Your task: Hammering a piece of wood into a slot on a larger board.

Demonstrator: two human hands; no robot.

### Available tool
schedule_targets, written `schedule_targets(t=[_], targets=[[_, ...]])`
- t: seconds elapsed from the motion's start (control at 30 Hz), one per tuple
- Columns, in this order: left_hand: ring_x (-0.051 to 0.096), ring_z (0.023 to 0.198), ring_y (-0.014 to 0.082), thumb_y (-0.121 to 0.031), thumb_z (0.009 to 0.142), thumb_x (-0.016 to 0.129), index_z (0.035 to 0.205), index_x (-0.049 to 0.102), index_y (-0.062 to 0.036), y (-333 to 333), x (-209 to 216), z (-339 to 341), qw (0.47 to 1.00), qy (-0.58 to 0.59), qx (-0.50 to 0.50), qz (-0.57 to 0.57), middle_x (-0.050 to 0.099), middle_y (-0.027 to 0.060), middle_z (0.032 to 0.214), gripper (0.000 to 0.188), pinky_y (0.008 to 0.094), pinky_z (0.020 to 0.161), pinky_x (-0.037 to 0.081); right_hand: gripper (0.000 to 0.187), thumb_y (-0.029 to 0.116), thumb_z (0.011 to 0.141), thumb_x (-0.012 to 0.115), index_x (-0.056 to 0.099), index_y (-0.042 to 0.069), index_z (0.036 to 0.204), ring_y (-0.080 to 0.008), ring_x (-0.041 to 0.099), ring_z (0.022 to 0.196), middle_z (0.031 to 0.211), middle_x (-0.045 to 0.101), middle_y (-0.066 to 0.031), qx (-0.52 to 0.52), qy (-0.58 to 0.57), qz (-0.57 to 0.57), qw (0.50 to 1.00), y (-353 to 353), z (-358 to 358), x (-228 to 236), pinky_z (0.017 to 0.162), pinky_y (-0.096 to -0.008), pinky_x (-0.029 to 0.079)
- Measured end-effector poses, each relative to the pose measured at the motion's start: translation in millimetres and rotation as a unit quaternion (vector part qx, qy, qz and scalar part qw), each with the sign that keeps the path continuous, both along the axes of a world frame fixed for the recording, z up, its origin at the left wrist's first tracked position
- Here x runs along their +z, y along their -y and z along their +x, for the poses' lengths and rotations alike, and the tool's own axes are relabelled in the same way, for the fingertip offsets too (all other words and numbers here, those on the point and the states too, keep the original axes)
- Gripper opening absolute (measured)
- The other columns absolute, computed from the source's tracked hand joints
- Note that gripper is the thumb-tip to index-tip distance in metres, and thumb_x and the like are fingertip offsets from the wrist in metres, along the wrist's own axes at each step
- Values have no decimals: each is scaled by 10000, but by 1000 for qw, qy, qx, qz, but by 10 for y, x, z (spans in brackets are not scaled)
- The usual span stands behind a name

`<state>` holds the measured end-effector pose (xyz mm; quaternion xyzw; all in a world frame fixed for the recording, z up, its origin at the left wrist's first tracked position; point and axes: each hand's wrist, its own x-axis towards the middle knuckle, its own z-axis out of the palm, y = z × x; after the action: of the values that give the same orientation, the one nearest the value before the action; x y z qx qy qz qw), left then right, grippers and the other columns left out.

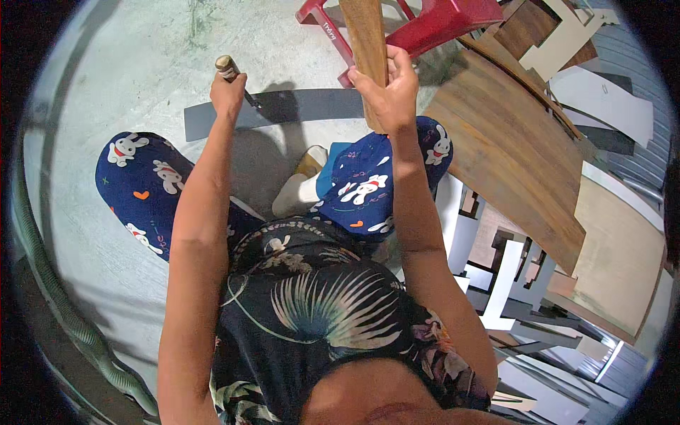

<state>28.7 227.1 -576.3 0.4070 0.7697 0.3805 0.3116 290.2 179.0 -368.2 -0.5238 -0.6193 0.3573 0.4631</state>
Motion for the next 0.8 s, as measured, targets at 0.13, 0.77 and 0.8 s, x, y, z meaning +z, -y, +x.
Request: schedule_targets(t=[0.13, 0.77, 0.8], targets=[[680, 820, 242, -328, 744, 715, 973, 666, -33, 15, 0, -27, 1000, 12, -1, 3, 705, 117, 858, 376, 347, 768, 503, 519, 135, 726, 779, 492, -22, 1130, -172, 643, 859, 961, 665, -144, -3, -24, -13, 1000, 15, -32, 19, 763, -324, 520], [657, 939, 344, -309, 719, 721, 946, 648, -20, 10, -76, -68, 1000, 3, -15, -8, 687, 183, 968, 375, 416, 835, 499, 516, 101, 753, 766, 487, -24, 1169, -160, 631, 918, 1013, 659, -140, 18, -16, -25, 999, 53, -99, 8, 807, -312, 506], [649, 957, 352, -309, 717, 738, 951, 646, -22, -7, -71, -66, 1000, -3, -22, -17, 680, 187, 994, 383, 421, 841, 496, 510, 88, 764, 757, 487, -26, 1181, -156, 624, 920, 1028, 651, -131, 29, -34, -35, 998, 53, -93, 1, 807, -298, 500]])
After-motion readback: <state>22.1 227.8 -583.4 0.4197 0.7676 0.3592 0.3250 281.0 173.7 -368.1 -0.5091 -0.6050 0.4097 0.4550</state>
